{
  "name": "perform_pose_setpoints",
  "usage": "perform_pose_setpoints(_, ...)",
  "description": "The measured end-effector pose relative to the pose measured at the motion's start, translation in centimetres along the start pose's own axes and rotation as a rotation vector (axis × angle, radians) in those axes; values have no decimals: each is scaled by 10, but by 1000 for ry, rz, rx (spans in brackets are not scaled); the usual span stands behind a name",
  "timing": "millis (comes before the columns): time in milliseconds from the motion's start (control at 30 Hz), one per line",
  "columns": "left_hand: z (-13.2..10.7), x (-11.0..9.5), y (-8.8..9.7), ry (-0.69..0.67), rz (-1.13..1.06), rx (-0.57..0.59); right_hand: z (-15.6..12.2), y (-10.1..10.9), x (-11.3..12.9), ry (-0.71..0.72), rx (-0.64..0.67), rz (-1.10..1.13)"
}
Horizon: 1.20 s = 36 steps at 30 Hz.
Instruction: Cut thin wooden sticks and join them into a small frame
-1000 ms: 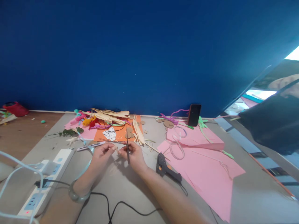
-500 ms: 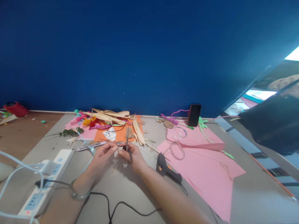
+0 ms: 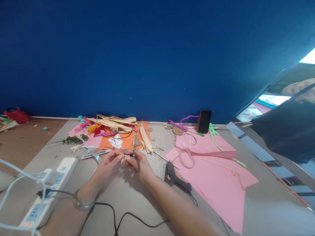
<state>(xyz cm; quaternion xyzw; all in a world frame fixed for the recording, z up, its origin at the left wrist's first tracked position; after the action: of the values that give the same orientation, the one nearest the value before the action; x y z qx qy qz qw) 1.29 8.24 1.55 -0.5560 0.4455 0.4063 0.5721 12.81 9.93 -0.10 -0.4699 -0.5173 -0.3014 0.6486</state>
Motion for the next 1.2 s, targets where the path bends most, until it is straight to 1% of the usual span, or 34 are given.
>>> perform_pose_setpoints(67,-1,0,-3,18,-13,25,0,-2,-4,-39,24,52)
perform_pose_setpoints(133,-2,0,-6,34,-23,50,-1,-1,-7,-70,15,91)
perform_pose_setpoints(300,-1,-3,-7,22,11,73,-1,2,-7,-65,-44,120)
perform_pose_setpoints(400,1,0,-1,26,61,28,-1,7,-5,-30,-117,98)
perform_pose_setpoints(500,3,6,5,33,61,-18,-3,12,1,33,-193,53)
perform_pose_setpoints(600,5,11,10,21,86,-53,-5,12,6,77,-232,-22)
perform_pose_setpoints(733,5,11,15,-2,123,-112,-8,6,11,102,-202,-104)
perform_pose_setpoints(900,4,8,15,29,104,-110,-9,4,14,111,-199,-143)
perform_pose_setpoints(1033,4,7,19,1,125,-137,-10,5,14,112,-212,-147)
perform_pose_setpoints(1200,5,6,18,-19,128,-122,-9,5,14,120,-207,-164)
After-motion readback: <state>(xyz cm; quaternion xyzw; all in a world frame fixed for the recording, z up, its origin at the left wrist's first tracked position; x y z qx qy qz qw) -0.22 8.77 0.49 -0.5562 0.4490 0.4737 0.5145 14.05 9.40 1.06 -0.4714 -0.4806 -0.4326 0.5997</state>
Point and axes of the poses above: each hand's wrist, its own z-axis towards the middle knuckle, its own y-axis out of the back of the hand, x = y × z, the point moved 8 cm from there along z, towards the middle knuckle, and after that the axes turned 5 degrees about y, right-handed, at the moved point
